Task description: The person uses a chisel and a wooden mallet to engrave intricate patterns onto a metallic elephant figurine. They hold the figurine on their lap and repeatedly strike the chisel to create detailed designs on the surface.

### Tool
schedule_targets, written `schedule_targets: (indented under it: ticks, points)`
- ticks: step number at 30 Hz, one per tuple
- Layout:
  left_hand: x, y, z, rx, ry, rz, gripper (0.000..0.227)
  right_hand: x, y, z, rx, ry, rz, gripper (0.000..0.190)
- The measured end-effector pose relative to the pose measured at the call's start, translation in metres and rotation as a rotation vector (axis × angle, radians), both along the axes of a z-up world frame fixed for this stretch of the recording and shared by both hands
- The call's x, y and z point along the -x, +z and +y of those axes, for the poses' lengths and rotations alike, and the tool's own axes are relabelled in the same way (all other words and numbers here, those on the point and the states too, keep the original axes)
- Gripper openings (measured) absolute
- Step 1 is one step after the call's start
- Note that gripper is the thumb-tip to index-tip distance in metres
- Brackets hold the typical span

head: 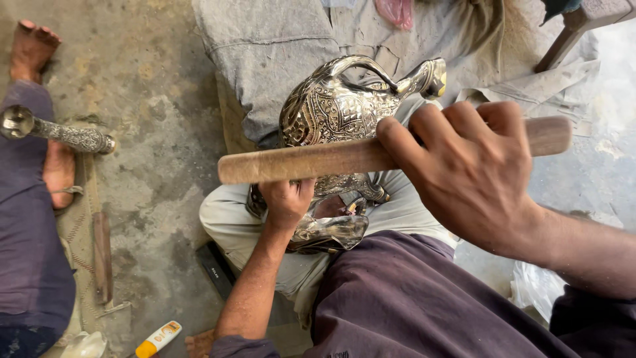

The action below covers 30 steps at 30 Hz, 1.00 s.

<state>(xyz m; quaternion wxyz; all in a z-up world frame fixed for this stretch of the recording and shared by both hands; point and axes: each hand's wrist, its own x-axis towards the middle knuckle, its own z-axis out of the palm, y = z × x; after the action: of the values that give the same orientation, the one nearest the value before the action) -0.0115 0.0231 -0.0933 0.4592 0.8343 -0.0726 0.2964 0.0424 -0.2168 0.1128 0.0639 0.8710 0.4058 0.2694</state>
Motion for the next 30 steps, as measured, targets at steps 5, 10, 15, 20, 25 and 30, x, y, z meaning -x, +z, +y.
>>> schedule_targets:
  ticks: [5,10,15,20,25,30]
  points:
    - [-0.009,0.015,0.006,-0.11,-0.143,-0.045,0.013,0.005,-0.011,-0.011,-0.182,-0.039,0.213,0.017]
    - [-0.02,0.052,0.009,-0.306,-0.24,0.108,0.016,0.007,-0.054,-0.028,-0.617,-0.035,0.493,0.035]
    - [-0.043,0.095,0.009,-0.49,-0.462,0.133,0.032,0.012,-0.121,-0.041,-0.749,-0.155,0.504,0.032]
    - [-0.059,0.124,-0.004,-0.535,-0.578,0.288,0.042,0.024,-0.172,-0.044,-1.062,-0.322,0.706,0.023]
    - [-0.063,0.133,-0.008,-0.621,-0.601,0.352,0.039,0.037,-0.199,-0.042,-1.321,-0.204,0.65,0.029]
    - [-0.06,0.13,-0.01,-0.636,-0.59,0.344,0.039,0.045,-0.216,-0.038,-1.378,-0.282,0.792,0.031]
